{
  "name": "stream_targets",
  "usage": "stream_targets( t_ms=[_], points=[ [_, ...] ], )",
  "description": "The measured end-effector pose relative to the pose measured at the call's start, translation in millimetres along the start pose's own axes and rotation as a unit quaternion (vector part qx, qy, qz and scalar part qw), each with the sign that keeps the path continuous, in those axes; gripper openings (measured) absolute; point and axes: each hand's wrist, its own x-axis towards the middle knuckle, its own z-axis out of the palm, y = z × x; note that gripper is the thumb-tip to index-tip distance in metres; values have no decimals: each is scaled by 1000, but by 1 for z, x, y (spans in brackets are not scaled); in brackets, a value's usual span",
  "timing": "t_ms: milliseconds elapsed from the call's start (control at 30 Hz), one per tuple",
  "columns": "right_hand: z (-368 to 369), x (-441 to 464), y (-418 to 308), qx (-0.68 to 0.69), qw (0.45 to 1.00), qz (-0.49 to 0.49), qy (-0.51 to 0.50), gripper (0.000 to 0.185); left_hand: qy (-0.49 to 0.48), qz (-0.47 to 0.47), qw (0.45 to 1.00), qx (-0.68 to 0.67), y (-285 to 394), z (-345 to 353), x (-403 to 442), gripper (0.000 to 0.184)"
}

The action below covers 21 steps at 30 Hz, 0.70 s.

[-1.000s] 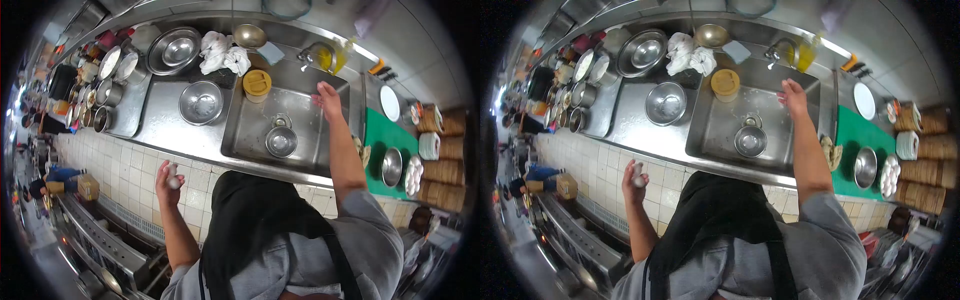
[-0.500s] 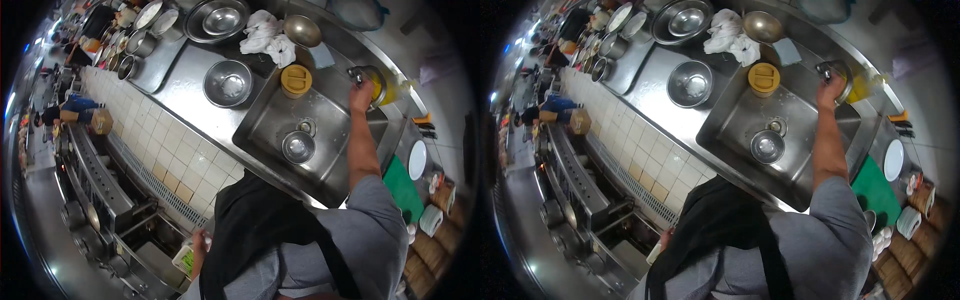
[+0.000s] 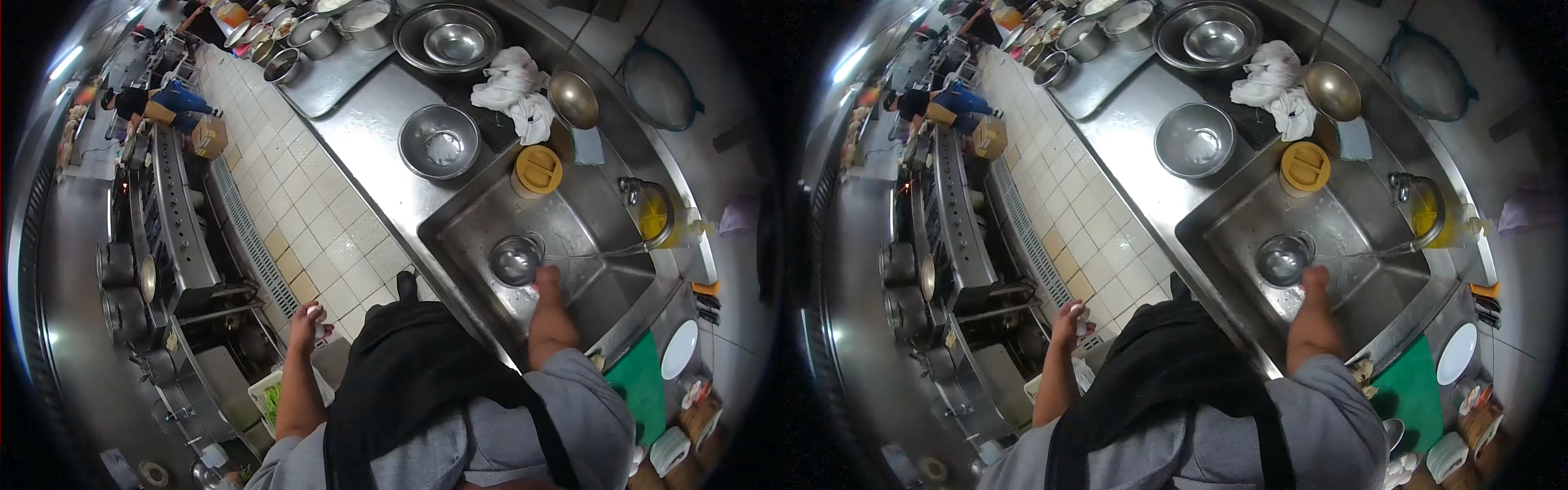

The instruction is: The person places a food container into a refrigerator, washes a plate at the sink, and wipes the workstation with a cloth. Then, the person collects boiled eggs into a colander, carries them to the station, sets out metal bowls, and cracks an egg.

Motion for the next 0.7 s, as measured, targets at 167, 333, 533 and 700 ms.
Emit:
stream_targets(
  t_ms=[167,333,533,700],
  points=[
    [-67,-39,-62,183,974,-15,132,18,-31,21,999,-8,12,9,10,36],
    [-111,11,-29,-109,957,-205,172,18,-53,-81,995,35,-46,-32,66,34],
    [-82,-227,-136,-311,836,-246,379,22,-34,-79,982,169,-51,-88,122,25],
    [-65,-318,-204,-279,757,-328,493,21,-86,-57,990,101,-15,-116,206,26]
  ],
)
